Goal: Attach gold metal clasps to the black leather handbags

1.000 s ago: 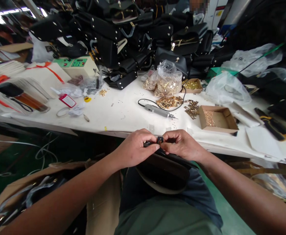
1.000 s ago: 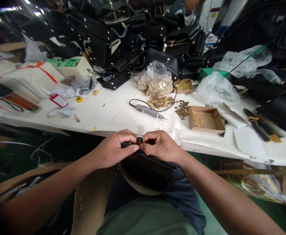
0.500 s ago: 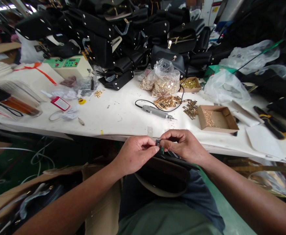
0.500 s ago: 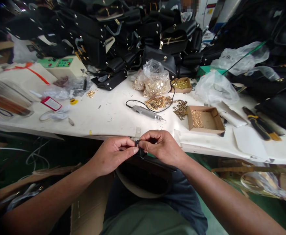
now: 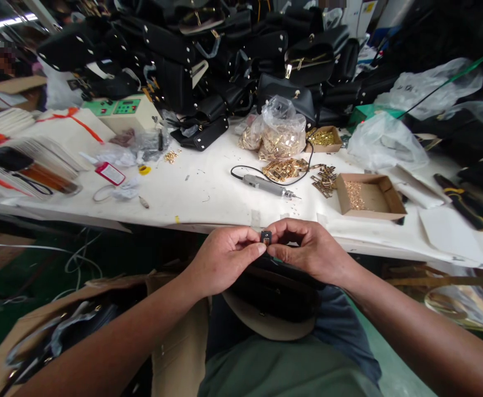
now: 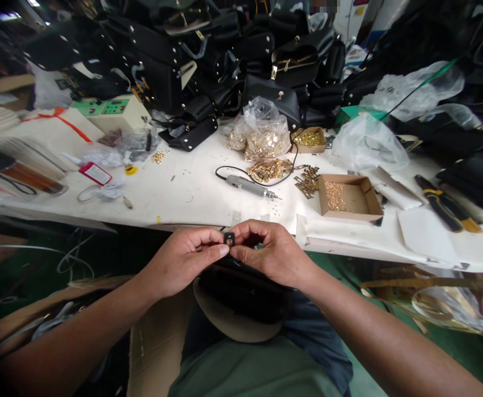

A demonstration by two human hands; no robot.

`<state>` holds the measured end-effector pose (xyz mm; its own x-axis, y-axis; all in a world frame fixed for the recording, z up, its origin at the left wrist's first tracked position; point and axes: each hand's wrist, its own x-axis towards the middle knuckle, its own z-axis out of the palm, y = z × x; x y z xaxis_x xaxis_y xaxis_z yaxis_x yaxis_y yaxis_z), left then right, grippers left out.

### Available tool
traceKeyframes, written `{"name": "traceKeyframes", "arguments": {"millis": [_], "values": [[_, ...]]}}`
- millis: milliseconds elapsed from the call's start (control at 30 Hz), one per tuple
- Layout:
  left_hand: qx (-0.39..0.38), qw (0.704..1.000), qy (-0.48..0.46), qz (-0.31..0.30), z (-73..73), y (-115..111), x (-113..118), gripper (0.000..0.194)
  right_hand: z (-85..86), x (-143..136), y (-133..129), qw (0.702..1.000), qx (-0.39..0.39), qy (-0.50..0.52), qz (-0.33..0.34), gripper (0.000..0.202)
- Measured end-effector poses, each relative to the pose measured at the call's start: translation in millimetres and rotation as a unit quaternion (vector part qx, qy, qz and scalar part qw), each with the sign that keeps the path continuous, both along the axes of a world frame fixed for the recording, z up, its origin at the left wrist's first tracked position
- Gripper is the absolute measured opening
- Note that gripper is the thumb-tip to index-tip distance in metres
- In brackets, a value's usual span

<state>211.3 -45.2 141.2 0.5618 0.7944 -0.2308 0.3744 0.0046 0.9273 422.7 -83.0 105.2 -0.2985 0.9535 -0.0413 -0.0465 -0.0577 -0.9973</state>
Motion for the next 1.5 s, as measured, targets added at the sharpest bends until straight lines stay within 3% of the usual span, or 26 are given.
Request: {"name": "traceKeyframes", "arguments": {"millis": [233,333,433,600,733,933,1067,1167,1300,1400,1500], "values": [[0.031,0.999,0.021,0.018,8.5,-11,-7,0.025,17.8,-8,-5,0.994,0.071,-0.077,0.000,0.026],[0.041,0.998,0.017,0.033,4.5,-13,-4,0.021,17.7,-7,-9,0.988,0.096,-0.118,-0.004,0.031],[-0.001,0.999,-0.021,0.042,-11.5,-13,5,0.020,4.9,-2,-15,0.990,0.076,-0.118,-0.003,0.039],[-0.065,0.995,-0.048,0.060,-51.5,-4,31,0.031,-33.4,12,-17,0.993,0.008,-0.110,-0.053,0.054],[-0.087,0.991,-0.033,0.099,-75.0,8,48,0.022,-55.9,21,-4,0.991,-0.023,-0.106,-0.078,0.047],[-0.084,0.988,-0.018,0.127,-95.8,20,57,0.022,-66.4,27,19,0.981,-0.058,-0.168,-0.081,0.033],[-0.080,0.989,0.006,0.124,-111.8,11,53,0.023,-71.8,28,23,0.977,-0.102,-0.187,-0.026,0.027],[-0.072,0.990,0.024,0.115,-118.1,-9,42,0.023,-76.3,24,16,0.973,-0.144,-0.177,0.028,0.022],[-0.087,0.990,0.034,0.103,-115.8,-34,26,0.020,-80.8,17,2,0.975,-0.168,-0.116,0.086,0.022],[-0.071,0.991,0.037,0.108,-116.4,-28,27,0.019,-80.0,17,5,0.979,-0.154,-0.114,0.073,0.020],[-0.041,0.992,0.036,0.114,-122.7,-3,38,0.020,-77.4,22,24,0.977,-0.104,-0.184,0.022,0.020]]}}
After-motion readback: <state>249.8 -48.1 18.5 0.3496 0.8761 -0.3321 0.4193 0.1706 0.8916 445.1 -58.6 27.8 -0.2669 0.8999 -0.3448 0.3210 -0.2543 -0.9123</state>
